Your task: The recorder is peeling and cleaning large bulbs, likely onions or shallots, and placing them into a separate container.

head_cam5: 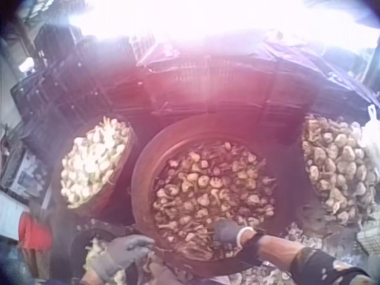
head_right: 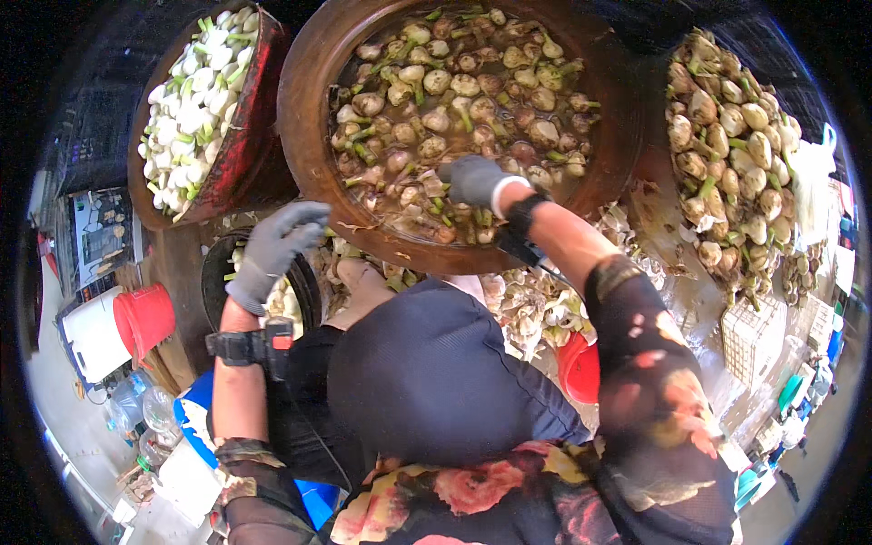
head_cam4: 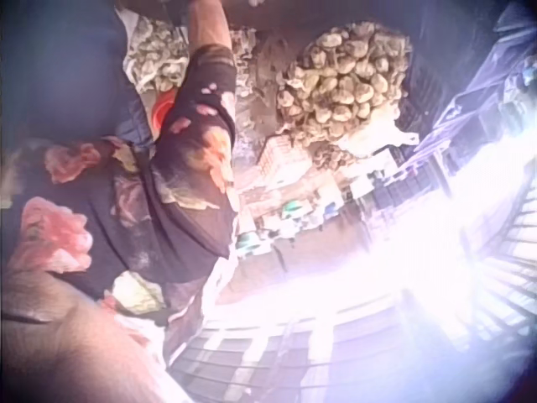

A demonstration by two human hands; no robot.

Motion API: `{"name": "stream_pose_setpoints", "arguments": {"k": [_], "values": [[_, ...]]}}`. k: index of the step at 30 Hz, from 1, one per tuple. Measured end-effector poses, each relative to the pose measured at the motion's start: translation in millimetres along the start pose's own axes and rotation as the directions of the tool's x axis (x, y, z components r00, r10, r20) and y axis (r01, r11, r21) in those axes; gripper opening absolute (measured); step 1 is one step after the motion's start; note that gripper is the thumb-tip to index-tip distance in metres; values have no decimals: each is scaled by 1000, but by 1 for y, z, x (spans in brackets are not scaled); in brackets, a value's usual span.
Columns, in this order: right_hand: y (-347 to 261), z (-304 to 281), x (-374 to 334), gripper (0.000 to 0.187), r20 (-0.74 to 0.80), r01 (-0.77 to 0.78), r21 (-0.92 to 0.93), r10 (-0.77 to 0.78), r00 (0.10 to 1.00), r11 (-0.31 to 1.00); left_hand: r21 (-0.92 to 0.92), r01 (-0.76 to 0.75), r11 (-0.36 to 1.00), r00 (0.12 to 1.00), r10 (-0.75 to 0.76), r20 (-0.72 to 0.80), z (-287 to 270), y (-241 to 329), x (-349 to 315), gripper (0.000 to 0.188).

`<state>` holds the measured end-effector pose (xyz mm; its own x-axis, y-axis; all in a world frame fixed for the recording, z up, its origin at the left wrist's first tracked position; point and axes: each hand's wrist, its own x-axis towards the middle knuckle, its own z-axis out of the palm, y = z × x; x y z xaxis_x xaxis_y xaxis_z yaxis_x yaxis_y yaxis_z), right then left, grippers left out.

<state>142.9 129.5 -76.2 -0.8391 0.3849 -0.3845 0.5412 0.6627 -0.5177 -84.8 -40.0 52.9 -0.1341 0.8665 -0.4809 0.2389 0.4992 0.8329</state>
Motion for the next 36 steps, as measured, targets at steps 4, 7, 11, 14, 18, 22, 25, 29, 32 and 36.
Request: {"name": "stream_pose_setpoints", "arguments": {"k": [4, 7, 11, 14, 18, 22, 25, 29, 32, 36], "values": [[-17, 47, 53, 34, 346, -169, -75, 185, 920, 983, -17, 13, 1000, 1000, -12, 23, 25, 6, 4, 27], [1, 103, 70, 35, 52, -283, 28, 281, 958, 959, -87, 2, 996, 1000, -2, 1, 34, 0, 12, 27], [6, 94, 79, 28, 270, -283, -100, 300, 915, 954, -132, -9, 991, 999, 2, -49, 34, -13, 13, 28], [27, 76, 82, 30, 365, -19, -270, 121, 923, 963, -43, -41, 998, 997, 39, -65, 35, -11, 21, 28], [29, 62, 80, 26, 196, -387, 174, 354, 915, 905, -73, -19, 997, 998, 14, -63, 45, -10, 25, 27], [0, 82, 79, 36, 138, -190, 173, 168, 976, 966, -117, -15, 993, 998, 7, -68, 55, -9, 18, 26], [-1, 104, 78, 35, 188, -86, 12, 82, 979, 996, -138, -45, 989, 996, 33, -85, 57, -8, 11, 24], [-2, 99, 79, 26, 281, -120, -85, 139, 949, 989, -191, 39, 981, 991, -63, -121, 51, -12, 1, 25], [0, 62, 74, 26, 205, -275, 88, 253, 945, 957, -138, -36, 990, 981, 8, -195, 51, -19, 5, 27], [-23, -6, 35, 27, 116, -284, 413, 259, 959, 866, 232, -189, 954, 937, 246, -248, 69, -29, 25, 57]]}}
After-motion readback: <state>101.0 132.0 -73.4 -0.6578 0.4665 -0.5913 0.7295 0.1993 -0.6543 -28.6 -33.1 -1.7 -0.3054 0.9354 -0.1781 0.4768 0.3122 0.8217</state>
